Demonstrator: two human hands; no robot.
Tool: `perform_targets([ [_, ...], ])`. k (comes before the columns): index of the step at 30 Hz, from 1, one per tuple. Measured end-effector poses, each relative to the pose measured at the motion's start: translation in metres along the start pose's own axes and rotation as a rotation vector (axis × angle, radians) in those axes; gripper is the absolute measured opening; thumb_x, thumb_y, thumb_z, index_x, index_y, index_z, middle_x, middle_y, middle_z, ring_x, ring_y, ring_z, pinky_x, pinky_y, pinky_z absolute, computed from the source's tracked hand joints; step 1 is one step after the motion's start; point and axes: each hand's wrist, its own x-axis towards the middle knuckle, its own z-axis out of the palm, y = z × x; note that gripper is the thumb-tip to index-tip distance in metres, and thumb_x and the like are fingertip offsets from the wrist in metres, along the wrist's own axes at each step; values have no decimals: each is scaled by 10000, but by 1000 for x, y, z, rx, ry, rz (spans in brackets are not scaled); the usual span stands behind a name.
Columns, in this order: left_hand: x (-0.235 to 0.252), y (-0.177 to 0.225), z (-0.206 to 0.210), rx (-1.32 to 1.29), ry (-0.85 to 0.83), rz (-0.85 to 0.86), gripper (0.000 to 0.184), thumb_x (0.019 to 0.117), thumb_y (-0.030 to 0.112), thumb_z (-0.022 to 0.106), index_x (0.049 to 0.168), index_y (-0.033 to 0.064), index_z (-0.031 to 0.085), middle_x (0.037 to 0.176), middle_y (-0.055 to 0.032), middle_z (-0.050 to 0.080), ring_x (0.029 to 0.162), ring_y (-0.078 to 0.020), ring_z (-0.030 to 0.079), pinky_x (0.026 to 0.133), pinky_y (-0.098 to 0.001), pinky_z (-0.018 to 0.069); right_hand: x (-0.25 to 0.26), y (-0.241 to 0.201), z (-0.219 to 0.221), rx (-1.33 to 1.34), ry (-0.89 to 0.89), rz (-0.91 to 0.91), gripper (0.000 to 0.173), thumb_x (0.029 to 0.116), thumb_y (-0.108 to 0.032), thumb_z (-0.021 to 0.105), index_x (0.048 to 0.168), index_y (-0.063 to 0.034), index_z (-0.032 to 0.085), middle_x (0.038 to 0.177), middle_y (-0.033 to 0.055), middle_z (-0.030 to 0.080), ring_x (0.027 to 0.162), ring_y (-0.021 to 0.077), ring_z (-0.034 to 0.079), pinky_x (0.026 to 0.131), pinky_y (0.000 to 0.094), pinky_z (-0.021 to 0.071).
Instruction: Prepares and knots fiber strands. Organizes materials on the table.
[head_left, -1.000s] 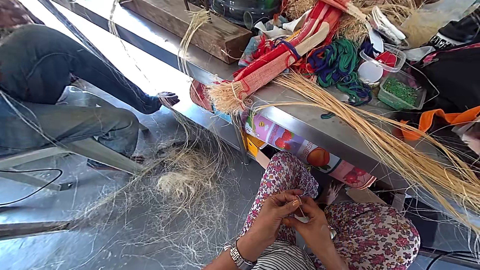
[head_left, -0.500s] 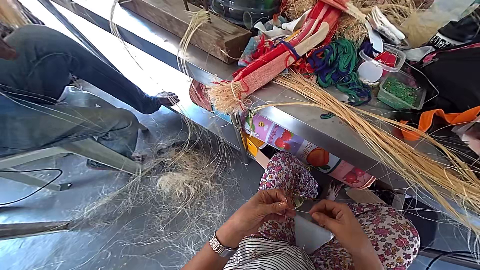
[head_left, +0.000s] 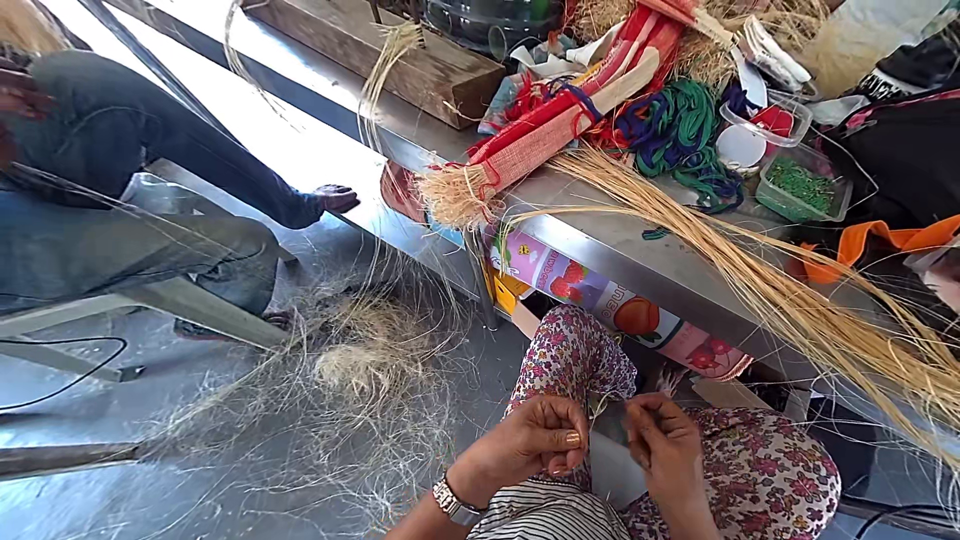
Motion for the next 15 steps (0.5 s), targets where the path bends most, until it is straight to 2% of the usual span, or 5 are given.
perform_targets([
  [2,5,-6,3,43,32,-26,99,961,117,675,955,190,741,772,76,703,627,23,626,596,-141,516,-6,2,11,127,-5,206,130,973,-14,600,914,-46,711,654,-23,636,449,-42,458,406,113,363],
  [4,8,-9,5,95,75,-39,140,962,77,643,945,181,735,778,69,715,628,15,637,596,-150,527,-10,3,16,124,-19,253,136,959,28,600,916,-16,721,655,0,668,443,-44,464,407,110,363],
  [10,9,-7,8,199,149,-74,154,965,64,621,944,169,731,785,72,727,597,22,636,544,-141,523,-11,2,8,-8,-107,135,146,921,51,643,951,-6,774,719,-18,720,500,-68,501,461,99,405],
  [15,8,-6,9,232,187,-76,159,961,61,610,928,160,730,767,70,723,599,10,642,552,-152,532,-8,2,-2,-47,-206,88,184,947,13,619,1029,-12,782,781,-39,733,532,-88,498,497,90,417],
])
